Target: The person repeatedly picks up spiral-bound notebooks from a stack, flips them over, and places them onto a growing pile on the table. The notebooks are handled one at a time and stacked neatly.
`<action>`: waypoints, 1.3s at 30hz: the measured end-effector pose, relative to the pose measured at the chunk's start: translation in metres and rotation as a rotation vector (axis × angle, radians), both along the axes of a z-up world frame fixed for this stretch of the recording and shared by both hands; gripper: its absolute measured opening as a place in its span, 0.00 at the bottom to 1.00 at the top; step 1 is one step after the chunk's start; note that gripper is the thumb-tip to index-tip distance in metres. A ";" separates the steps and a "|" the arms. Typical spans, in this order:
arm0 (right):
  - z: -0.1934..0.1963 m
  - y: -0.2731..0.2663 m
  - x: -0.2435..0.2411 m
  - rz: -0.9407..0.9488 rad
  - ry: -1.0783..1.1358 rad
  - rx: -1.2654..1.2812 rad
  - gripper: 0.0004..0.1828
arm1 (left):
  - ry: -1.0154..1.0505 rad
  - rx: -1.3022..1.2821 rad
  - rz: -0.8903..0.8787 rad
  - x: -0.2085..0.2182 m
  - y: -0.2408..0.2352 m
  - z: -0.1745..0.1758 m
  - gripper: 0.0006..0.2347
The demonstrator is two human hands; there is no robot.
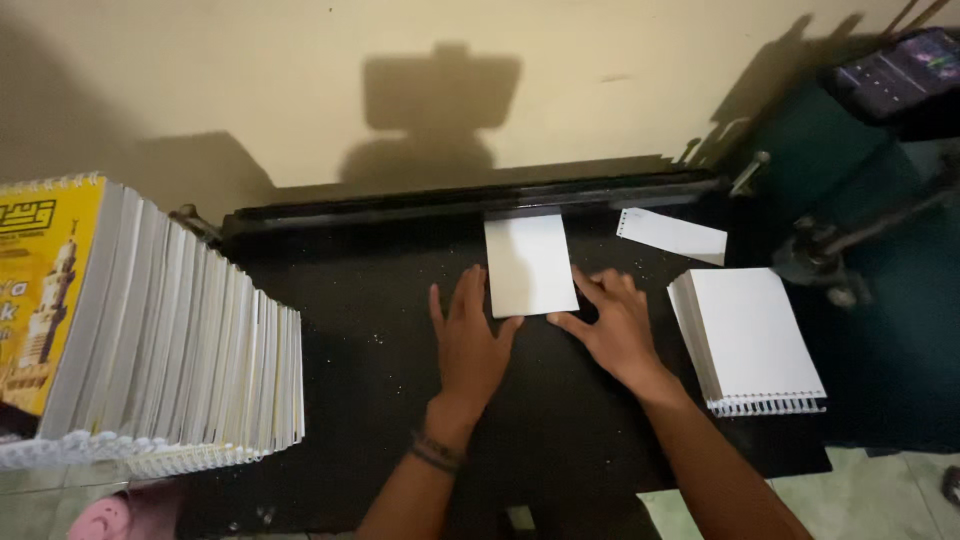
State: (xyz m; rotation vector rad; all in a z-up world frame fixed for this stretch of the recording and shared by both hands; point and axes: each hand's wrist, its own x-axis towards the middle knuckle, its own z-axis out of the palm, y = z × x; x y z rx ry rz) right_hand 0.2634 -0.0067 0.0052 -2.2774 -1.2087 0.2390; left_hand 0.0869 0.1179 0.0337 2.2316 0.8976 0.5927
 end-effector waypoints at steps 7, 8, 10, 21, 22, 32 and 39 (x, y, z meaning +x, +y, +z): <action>0.004 0.002 -0.002 0.002 0.046 0.028 0.39 | -0.026 -0.028 -0.037 -0.004 0.003 0.007 0.37; 0.004 0.002 -0.002 0.006 0.051 0.047 0.38 | -0.036 -0.074 -0.046 -0.004 0.003 0.009 0.37; -0.003 0.000 0.001 0.008 0.047 0.010 0.40 | -0.028 -0.086 -0.065 -0.005 0.002 0.010 0.37; -0.003 -0.009 0.003 -0.118 -0.010 0.138 0.30 | -0.194 -0.125 0.187 -0.014 -0.001 -0.007 0.22; -0.004 -0.007 0.000 -0.122 -0.034 0.101 0.23 | 0.003 -0.047 0.173 -0.013 -0.002 -0.005 0.23; 0.027 -0.022 -0.023 -0.005 0.776 0.813 0.32 | -0.700 -0.611 0.040 -0.025 -0.016 0.025 0.22; 0.038 -0.026 -0.037 0.256 0.685 0.683 0.11 | -0.644 -0.155 -0.181 -0.037 -0.011 0.029 0.08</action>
